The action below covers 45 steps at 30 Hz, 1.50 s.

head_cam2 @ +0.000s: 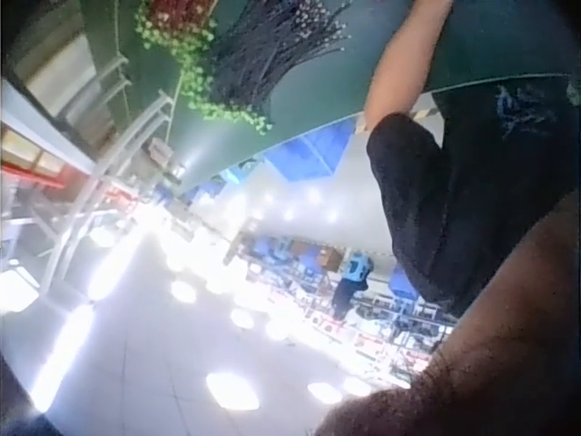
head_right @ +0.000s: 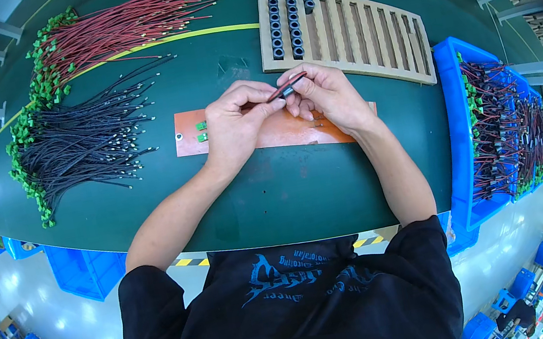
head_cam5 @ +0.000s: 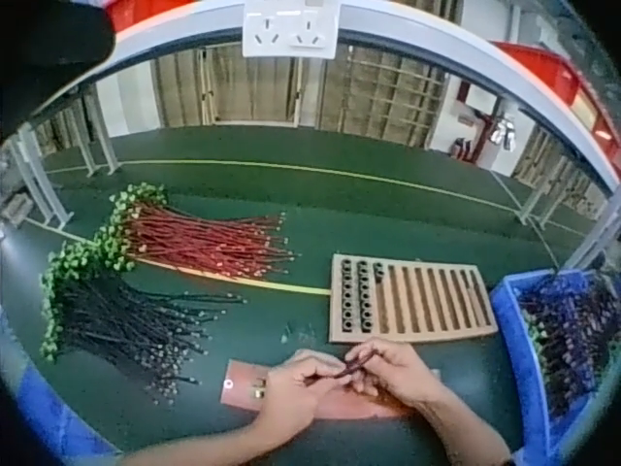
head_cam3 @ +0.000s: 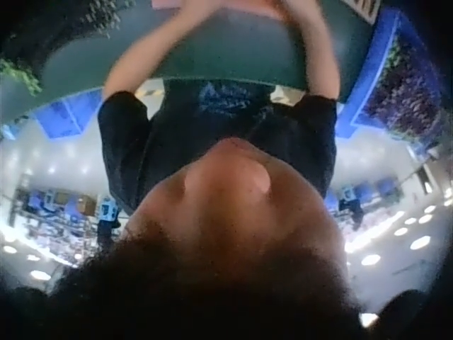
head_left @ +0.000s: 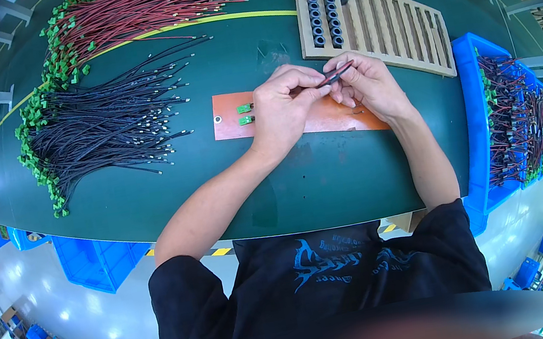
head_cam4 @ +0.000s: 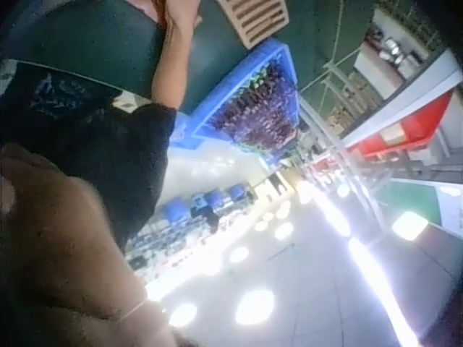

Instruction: The person assembles an electronic wire harness by hand, inserting wires into connectors and sliding protective sleeves over the assembly.

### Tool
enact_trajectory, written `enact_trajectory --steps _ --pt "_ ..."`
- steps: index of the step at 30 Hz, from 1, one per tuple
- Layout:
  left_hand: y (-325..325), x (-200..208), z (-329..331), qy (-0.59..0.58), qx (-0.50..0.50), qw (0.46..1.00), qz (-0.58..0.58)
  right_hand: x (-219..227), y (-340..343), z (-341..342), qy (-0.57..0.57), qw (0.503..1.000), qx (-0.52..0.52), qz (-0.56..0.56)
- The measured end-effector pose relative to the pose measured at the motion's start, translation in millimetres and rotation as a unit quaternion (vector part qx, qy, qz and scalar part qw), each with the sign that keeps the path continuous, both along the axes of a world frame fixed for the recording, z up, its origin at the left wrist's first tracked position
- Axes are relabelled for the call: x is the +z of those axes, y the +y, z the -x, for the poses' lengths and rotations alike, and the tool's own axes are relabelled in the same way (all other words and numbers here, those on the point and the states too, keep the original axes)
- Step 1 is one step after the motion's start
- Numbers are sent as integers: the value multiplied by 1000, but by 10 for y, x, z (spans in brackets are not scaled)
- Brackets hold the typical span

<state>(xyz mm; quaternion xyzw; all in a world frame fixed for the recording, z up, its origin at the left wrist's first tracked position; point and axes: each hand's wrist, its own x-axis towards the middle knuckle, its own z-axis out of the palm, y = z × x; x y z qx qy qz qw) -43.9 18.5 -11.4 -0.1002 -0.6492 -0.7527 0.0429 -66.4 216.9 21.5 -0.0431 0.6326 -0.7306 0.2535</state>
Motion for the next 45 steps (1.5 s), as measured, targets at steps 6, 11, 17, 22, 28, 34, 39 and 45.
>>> enact_trajectory --steps 6,11,17,22,28,34,39,45 --pt "-66 105 -21 -6 -45 999 7 37 49 29 46 998 19 -46" --pt "-45 18 12 -84 -59 991 -89 66 29 28 46 999 2 -29" --pt "-74 11 46 -31 -66 997 -30 50 -41 -37 50 998 -13 -27" --pt "-58 -37 40 -40 -64 994 -83 95 -52 -143 13 998 -68 12" --pt "-32 45 -34 -54 -101 993 7 161 -178 -295 328 919 -40 -214" --pt "-22 157 -62 -5 -118 992 55 184 -109 -448 389 859 -76 -325" --pt "-83 119 -45 76 -154 974 151 174 36 -500 379 853 -108 -342" --pt "-114 184 -59 40 -202 953 224 138 267 -697 287 891 -181 -302"
